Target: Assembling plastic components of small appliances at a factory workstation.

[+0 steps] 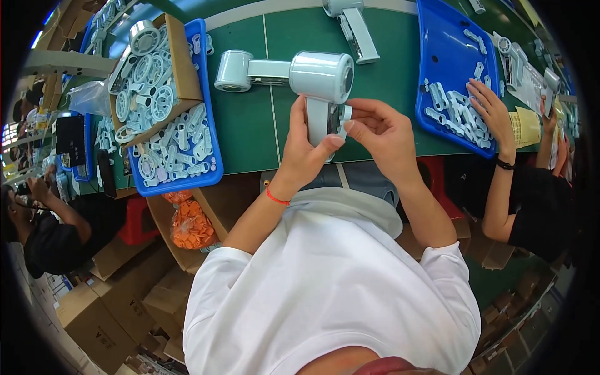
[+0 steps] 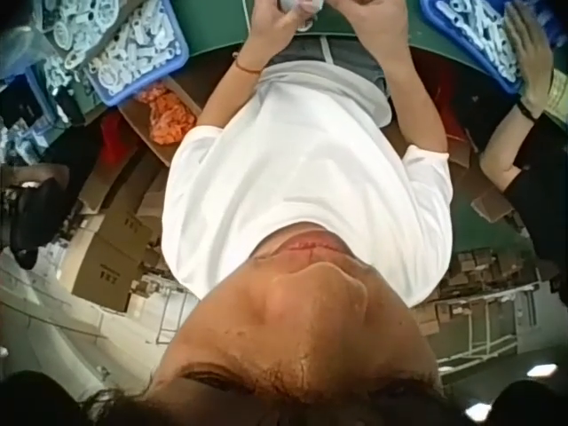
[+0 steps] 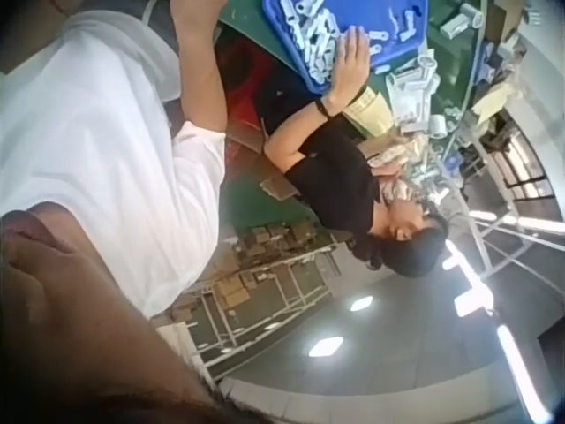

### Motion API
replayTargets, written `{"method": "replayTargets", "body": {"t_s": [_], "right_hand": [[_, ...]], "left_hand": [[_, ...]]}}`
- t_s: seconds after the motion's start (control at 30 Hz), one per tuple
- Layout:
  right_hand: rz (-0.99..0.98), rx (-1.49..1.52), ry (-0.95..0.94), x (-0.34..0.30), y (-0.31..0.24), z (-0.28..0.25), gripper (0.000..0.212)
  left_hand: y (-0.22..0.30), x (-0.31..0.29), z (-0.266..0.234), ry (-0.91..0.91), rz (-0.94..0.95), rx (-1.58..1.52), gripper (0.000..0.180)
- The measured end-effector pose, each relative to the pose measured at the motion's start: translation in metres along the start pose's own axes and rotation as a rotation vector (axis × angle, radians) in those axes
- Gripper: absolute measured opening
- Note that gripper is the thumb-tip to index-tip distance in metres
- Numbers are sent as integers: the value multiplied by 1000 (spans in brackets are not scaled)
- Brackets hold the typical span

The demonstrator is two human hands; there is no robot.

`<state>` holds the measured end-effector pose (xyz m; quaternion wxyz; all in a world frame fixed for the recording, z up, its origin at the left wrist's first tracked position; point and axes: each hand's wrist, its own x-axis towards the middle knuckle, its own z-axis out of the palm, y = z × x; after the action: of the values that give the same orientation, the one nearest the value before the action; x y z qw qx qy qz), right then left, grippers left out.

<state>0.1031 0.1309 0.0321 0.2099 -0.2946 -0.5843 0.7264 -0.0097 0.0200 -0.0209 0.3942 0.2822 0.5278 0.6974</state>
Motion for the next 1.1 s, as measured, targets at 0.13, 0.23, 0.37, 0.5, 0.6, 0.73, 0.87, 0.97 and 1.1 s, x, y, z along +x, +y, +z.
{"method": "replayTargets", "body": {"t_s": [0.13, 0.23, 0.37, 0.5, 0.6, 0.73, 0.87, 0.97, 1.1], "right_hand": [[27, -129, 43, 3, -4, -2, 32], [41, -186, 63, 5, -3, -2, 31], [63, -174, 42, 7, -3, -4, 29], [100, -190, 32, 9, -4, -5, 28], [111, -223, 31, 12, -6, -5, 28], [163, -88, -62, 16, -5, -9, 29], [166, -132, -29, 14, -5, -8, 29], [144, -160, -28, 14, -7, -6, 30], [179, -250, -83, 18, -15, -7, 29]], "left_hand": [[7, 1, 6, 1, 93, 388, 92], [11, 2, 11, 23, 109, 476, 90], [7, 1, 11, 55, 116, 525, 85], [10, -1, 15, 69, 132, 557, 82], [9, -1, 14, 103, 107, 545, 79], [9, 1, 9, 79, 71, 443, 75], [16, 3, 13, 72, 49, 534, 73], [15, 2, 13, 113, 45, 541, 71], [13, 0, 13, 123, 102, 602, 67]]}}
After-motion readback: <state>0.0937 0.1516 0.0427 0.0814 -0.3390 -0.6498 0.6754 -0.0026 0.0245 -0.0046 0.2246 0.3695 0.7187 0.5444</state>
